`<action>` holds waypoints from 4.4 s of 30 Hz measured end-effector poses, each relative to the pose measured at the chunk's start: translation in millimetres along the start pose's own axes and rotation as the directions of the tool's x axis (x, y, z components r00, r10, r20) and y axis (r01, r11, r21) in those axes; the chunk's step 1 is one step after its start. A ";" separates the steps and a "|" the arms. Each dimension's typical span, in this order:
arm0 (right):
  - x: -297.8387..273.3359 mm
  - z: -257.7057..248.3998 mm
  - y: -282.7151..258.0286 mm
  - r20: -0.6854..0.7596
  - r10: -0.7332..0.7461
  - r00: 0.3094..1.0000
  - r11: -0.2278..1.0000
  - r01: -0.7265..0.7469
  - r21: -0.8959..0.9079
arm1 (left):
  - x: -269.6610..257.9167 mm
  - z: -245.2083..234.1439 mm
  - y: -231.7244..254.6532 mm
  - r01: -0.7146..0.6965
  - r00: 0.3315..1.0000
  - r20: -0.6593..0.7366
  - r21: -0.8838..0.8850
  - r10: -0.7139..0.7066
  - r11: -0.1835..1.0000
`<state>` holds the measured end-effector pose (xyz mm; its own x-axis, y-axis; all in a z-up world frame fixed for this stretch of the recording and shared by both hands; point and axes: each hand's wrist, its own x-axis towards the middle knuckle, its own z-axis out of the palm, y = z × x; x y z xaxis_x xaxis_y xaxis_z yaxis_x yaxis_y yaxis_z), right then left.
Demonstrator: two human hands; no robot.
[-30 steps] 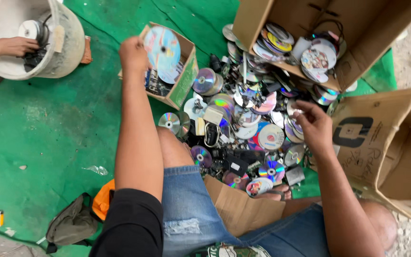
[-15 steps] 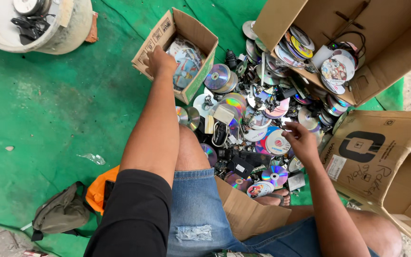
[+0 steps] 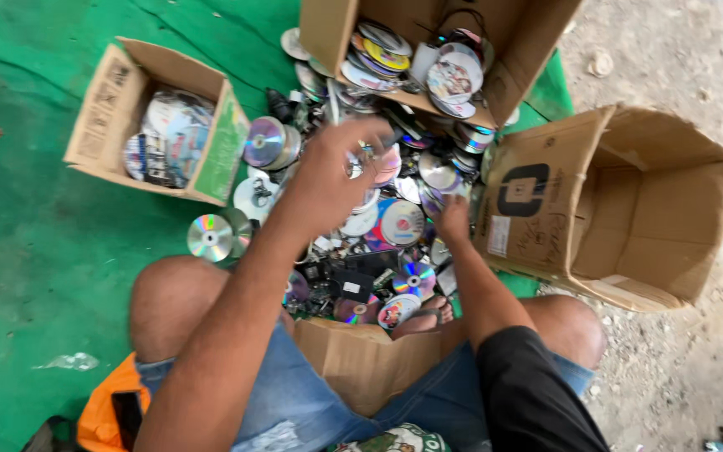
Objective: The person sits on a green tarp and sorts through a large pile of CDs and DVDs, picking them up one by one and placing them into a separate cardboard box.
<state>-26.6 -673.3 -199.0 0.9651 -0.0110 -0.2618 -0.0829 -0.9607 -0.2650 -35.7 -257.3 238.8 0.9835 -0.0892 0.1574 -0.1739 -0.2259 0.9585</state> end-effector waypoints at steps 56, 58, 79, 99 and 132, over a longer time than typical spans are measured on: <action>-99.6 -269.3 -243.8 -0.577 -0.069 0.814 0.518 0.524 0.676 | 24.2 52.4 -63.4 -0.217 0.974 -0.064 0.016 0.218 0.976; -93.6 -255.4 -236.8 -0.503 -0.028 0.864 0.474 0.454 0.754 | 24.4 54.5 -79.3 -0.106 0.990 -0.099 -0.031 0.102 0.994; 78.6 -111.0 -115.4 0.119 0.530 0.839 -0.014 -0.131 0.991 | 11.0 47.8 -104.5 0.166 0.936 0.192 0.499 -0.295 0.851; 9.3 -62.5 -111.9 0.085 0.161 0.983 0.981 -0.150 -0.124 | 0.1 61.2 -112.7 0.038 0.819 0.391 0.694 -0.420 0.719; -106.7 -248.8 -215.6 0.076 0.031 0.997 0.022 -0.076 0.997 | 19.7 58.0 -78.8 0.223 0.974 0.139 -0.409 -0.181 0.885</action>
<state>-49.8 -534.0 116.9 0.9404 -0.0202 -0.3394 -0.3232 0.2563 -0.9109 -5.5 -297.6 152.6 0.9820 -0.1810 -0.0537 0.0863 0.1771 0.9804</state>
